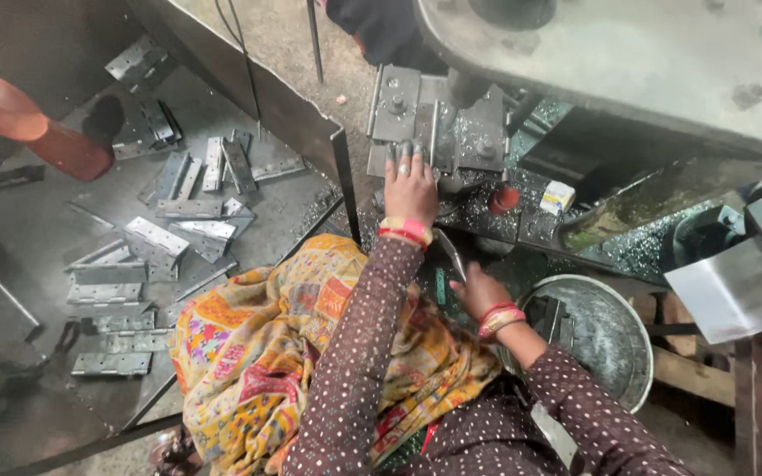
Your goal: The person places metal hinge components onto a press machine by hand, operates a lever to stamp or press the parts, and then removes the finished pieces, placing them into a collection bin.
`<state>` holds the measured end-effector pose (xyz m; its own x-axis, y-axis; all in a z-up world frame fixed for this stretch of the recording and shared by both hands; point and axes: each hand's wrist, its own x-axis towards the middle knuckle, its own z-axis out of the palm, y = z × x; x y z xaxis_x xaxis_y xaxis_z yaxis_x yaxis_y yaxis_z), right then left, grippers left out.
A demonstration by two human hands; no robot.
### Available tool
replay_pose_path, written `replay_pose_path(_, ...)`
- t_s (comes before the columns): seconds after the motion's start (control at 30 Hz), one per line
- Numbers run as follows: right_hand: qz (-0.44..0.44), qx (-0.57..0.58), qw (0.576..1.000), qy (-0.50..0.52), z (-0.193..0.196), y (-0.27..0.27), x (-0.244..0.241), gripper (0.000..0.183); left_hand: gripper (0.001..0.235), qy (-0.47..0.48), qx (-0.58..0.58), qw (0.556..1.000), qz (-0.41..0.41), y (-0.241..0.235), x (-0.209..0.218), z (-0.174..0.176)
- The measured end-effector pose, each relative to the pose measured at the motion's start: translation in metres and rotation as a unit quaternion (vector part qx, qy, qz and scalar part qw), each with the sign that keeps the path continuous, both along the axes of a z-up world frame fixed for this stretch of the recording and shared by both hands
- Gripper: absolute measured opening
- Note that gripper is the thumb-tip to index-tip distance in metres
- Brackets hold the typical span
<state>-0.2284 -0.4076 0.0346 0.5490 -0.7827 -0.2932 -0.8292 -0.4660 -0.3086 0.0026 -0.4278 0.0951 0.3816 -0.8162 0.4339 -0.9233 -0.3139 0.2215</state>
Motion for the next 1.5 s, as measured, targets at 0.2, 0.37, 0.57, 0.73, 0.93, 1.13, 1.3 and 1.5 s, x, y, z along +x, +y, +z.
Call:
replay_pose_path(0.2, 0.059, 0.016, 0.996, 0.067, 0.054, -0.042, 0.026, 0.053, 0.034, 0.015, 0.024, 1.0, -0.011, -0.03, 0.009, -0.005)
replay_pose_path(0.37, 0.015, 0.044, 0.998, -0.035, 0.005, -0.002, 0.0, 0.039, 0.036, -0.033, 0.005, 0.999, -0.008, -0.04, 0.015, -0.007)
replay_pose_path(0.57, 0.003, 0.001, 0.991, -0.132, -0.014, 0.008, -0.008, 0.036, 0.032, 0.011, 0.043, 0.999, -0.03, -0.018, 0.013, 0.018)
replay_pose_path(0.73, 0.028, 0.046, 0.997, 0.055, 0.048, -0.016, 0.018, 0.052, 0.036, -0.035, 0.03, 0.998, -0.031, -0.023, 0.02, 0.014)
replay_pose_path(0.93, 0.054, 0.042, 0.997, 0.044, 0.066, -0.032, 0.025, 0.052, 0.035, 0.011, 0.051, 0.999, -0.014, -0.054, 0.036, 0.001)
replay_pose_path(1.13, -0.012, -0.025, 1.0, -0.005, -0.023, 0.014, -0.005, 0.04, 0.035, 0.002, 0.068, 0.997, -0.027, -0.061, 0.044, 0.009)
replay_pose_path(1.3, -0.012, 0.015, 0.999, -0.03, -0.005, 0.006, 0.002, 0.047, 0.038, 0.005, 0.048, 0.999, -0.023, -0.057, 0.043, 0.009)
replay_pose_path(1.5, -0.047, -0.179, 0.949, -0.255, 0.098, 0.0, 0.022, 0.057, 0.032, -0.024, 0.068, 0.996, -0.06, -0.017, 0.028, 0.024)
